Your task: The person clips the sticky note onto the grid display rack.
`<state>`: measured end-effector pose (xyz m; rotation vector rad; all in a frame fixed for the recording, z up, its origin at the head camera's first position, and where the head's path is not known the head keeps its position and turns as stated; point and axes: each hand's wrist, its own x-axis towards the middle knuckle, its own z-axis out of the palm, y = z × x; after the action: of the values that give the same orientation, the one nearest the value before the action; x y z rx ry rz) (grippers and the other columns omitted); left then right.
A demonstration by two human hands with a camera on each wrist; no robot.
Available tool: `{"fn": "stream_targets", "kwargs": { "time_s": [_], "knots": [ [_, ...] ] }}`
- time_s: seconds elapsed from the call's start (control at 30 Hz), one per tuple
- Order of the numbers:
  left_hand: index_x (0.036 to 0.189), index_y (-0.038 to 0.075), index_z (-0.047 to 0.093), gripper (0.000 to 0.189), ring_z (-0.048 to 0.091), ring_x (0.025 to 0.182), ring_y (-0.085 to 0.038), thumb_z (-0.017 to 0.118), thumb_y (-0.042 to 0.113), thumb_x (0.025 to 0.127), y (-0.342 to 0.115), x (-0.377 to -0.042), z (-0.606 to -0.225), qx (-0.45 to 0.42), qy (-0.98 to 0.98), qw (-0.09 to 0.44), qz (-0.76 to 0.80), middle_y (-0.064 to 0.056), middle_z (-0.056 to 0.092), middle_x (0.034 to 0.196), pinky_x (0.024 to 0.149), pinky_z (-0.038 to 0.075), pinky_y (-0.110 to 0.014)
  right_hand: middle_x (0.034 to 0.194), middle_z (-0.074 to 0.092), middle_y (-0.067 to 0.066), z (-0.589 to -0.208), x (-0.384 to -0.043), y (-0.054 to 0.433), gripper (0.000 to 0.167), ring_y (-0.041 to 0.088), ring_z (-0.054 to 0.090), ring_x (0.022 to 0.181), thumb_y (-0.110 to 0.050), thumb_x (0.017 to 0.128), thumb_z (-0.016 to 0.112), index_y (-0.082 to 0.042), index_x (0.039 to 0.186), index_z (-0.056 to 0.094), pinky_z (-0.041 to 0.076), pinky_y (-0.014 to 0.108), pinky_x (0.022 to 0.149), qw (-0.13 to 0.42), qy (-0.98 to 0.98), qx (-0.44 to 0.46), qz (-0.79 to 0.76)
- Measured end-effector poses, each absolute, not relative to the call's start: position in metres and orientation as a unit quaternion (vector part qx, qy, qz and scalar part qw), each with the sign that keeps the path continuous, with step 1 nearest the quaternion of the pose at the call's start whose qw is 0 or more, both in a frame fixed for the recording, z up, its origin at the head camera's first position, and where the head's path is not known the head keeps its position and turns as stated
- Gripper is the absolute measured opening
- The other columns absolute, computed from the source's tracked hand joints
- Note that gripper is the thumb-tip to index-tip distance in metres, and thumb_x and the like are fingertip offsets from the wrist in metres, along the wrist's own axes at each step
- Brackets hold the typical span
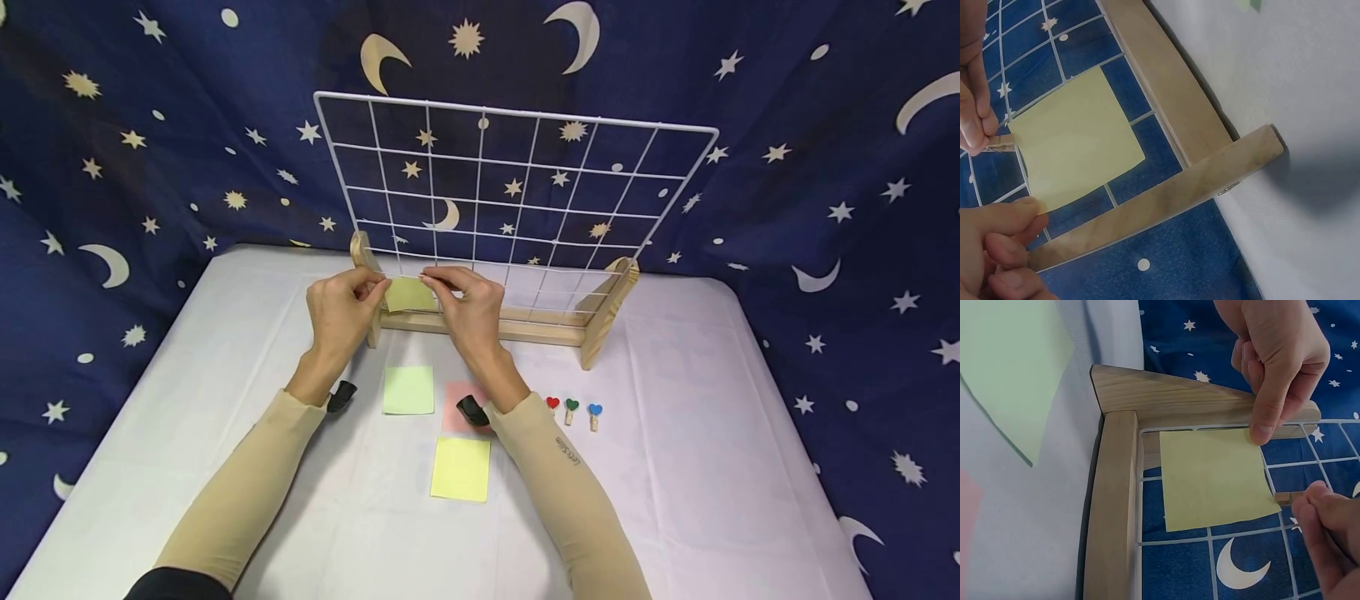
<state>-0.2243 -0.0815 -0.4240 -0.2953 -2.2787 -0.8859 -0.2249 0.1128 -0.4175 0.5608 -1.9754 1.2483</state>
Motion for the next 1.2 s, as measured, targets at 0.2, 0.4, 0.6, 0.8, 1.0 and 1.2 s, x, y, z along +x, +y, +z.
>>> {"fn": "stream_targets", "kwargs": {
  "time_s": [0.2,0.4,0.6,0.8,1.0,1.2],
  "knots": [
    [0.084,0.005,0.081,0.008,0.05,0.047,-0.019,0.085,0.01,0.088,-0.082,-0.224,-0.426,-0.121,-0.866,0.341,-0.346,-0.004,0.058,0.055,0.051,0.039,-0.037,0.092,0.082,0.008,-0.42,-0.226,0.11,0.009,0.021,0.079,0.078,-0.007,0.086,0.086,-0.003,0.094,0.084,0.06,0.023,0.073,0.354,-0.776,0.208,0.479],
    [0.085,0.005,0.081,0.007,0.048,0.049,-0.017,0.085,0.01,0.089,-0.083,-0.224,-0.427,-0.125,-0.861,0.342,-0.356,-0.004,0.057,0.056,0.052,0.034,-0.032,0.092,0.082,0.009,-0.422,-0.226,0.107,0.009,0.022,0.079,0.078,-0.006,0.085,0.086,-0.003,0.093,0.084,0.061,0.026,0.072,0.346,-0.786,0.205,0.47],
    [0.085,0.005,0.082,0.007,0.051,0.051,-0.018,0.085,0.011,0.089,-0.084,-0.226,-0.427,-0.13,-0.854,0.348,-0.365,-0.004,0.059,0.059,0.053,0.035,-0.031,0.092,0.081,0.01,-0.422,-0.225,0.102,0.009,0.025,0.079,0.078,-0.006,0.086,0.085,-0.003,0.094,0.084,0.063,0.035,0.071,0.352,-0.794,0.195,0.456],
    [0.084,0.005,0.082,0.007,0.053,0.051,-0.018,0.085,0.009,0.088,-0.083,-0.227,-0.43,-0.126,-0.856,0.348,-0.362,-0.004,0.06,0.06,0.053,0.037,-0.031,0.094,0.082,0.009,-0.421,-0.224,0.102,0.008,0.024,0.079,0.079,-0.007,0.09,0.083,-0.003,0.097,0.083,0.063,0.034,0.073,0.341,-0.812,0.197,0.431],
    [0.084,0.005,0.081,0.007,0.052,0.05,-0.018,0.086,0.007,0.087,-0.082,-0.227,-0.431,-0.128,-0.853,0.353,-0.363,-0.004,0.06,0.06,0.053,0.037,-0.031,0.099,0.081,0.011,-0.419,-0.221,0.104,0.013,0.025,0.079,0.083,-0.004,0.092,0.081,-0.001,0.105,0.081,0.063,0.032,0.075,0.32,-0.824,0.201,0.421],
    [0.085,0.005,0.08,0.007,0.052,0.051,-0.016,0.084,0.009,0.089,-0.083,-0.226,-0.431,-0.133,-0.852,0.353,-0.362,-0.004,0.061,0.061,0.052,0.038,-0.033,0.099,0.081,0.013,-0.418,-0.22,0.108,0.013,0.025,0.079,0.082,0.0,0.091,0.08,0.001,0.105,0.081,0.063,0.032,0.073,0.312,-0.823,0.209,0.425]
  ]
}}
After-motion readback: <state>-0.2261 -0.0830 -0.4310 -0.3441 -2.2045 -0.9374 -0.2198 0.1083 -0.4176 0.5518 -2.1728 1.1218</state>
